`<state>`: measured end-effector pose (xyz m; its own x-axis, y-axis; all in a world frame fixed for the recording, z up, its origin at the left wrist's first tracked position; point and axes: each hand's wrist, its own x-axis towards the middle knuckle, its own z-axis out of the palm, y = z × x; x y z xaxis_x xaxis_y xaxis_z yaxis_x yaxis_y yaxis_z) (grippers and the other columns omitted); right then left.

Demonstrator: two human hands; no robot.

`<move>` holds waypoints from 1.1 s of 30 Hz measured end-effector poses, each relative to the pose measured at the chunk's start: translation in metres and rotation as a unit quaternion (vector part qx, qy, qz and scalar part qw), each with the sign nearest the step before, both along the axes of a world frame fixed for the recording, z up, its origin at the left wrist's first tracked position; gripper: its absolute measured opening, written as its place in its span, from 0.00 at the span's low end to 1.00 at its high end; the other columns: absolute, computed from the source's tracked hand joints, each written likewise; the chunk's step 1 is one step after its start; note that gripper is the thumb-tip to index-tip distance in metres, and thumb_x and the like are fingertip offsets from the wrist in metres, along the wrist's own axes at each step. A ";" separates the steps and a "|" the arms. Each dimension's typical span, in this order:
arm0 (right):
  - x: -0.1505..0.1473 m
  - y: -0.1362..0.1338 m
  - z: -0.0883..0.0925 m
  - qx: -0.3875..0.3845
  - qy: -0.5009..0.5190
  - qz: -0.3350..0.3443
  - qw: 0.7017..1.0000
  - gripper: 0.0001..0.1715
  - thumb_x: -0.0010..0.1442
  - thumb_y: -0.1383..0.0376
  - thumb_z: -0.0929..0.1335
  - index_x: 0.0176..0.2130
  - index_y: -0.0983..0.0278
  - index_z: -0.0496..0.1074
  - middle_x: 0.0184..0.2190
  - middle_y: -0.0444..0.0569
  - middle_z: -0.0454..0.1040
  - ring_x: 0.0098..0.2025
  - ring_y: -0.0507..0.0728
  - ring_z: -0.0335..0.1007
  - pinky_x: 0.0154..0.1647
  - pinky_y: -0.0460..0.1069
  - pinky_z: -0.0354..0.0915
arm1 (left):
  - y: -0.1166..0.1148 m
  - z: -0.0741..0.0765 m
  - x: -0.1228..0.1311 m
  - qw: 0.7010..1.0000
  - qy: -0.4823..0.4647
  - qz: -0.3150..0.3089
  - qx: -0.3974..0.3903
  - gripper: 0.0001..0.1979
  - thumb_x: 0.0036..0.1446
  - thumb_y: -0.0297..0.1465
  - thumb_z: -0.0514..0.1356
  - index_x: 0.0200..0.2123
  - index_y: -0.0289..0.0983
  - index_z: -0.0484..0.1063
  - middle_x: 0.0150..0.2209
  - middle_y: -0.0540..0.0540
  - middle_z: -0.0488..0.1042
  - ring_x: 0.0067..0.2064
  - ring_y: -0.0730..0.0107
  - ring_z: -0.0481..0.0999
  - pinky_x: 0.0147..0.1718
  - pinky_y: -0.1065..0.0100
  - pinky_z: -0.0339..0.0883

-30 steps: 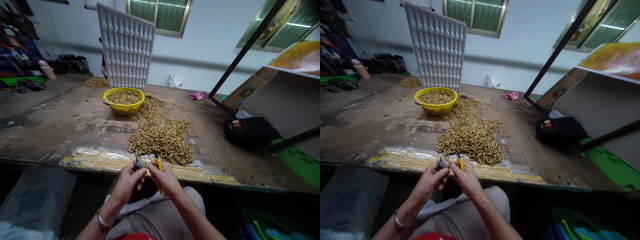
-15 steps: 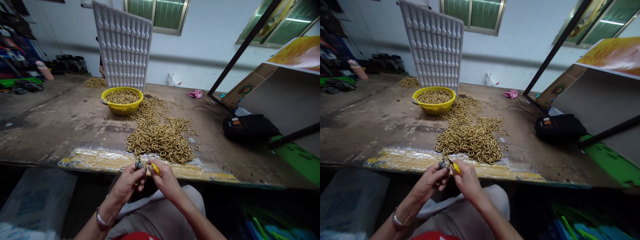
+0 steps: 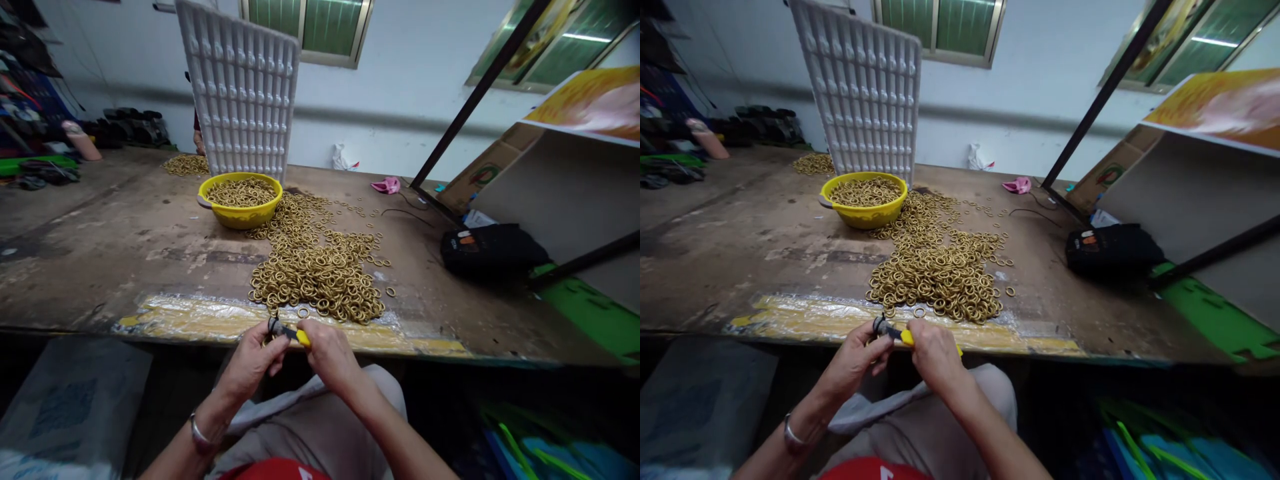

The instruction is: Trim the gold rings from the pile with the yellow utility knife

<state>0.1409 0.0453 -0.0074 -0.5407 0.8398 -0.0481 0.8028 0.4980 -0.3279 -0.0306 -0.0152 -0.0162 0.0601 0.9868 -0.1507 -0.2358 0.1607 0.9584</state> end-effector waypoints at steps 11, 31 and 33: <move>-0.009 0.026 -0.021 0.060 -0.026 -0.079 0.995 0.10 0.65 0.62 0.63 0.35 0.63 0.70 0.34 0.49 0.75 0.35 0.54 0.71 0.33 0.47 0.54 | -0.029 -0.046 -0.003 0.940 0.340 -0.012 0.026 0.08 0.56 0.35 0.57 0.29 0.37 0.66 0.26 0.48 0.70 0.28 0.68 0.68 0.29 0.69 0.63; -0.020 -0.002 0.001 -0.332 0.482 -0.113 0.802 0.18 0.54 0.52 0.67 0.27 0.64 0.65 0.15 0.36 0.56 0.17 0.46 0.48 0.18 0.43 0.48 | -0.005 -0.007 0.007 0.974 -0.200 0.009 -0.111 0.16 0.53 0.36 0.67 0.40 0.32 0.71 0.33 0.43 0.77 0.26 0.77 0.73 0.24 0.76 0.65; -0.020 -0.004 0.003 -0.342 0.495 -0.119 0.790 0.20 0.53 0.50 0.68 0.29 0.65 0.65 0.15 0.37 0.59 0.16 0.46 0.49 0.18 0.43 0.48 | -0.005 -0.004 0.010 0.963 -0.243 0.006 -0.119 0.15 0.50 0.34 0.69 0.38 0.32 0.72 0.32 0.44 0.77 0.27 0.76 0.73 0.26 0.75 0.68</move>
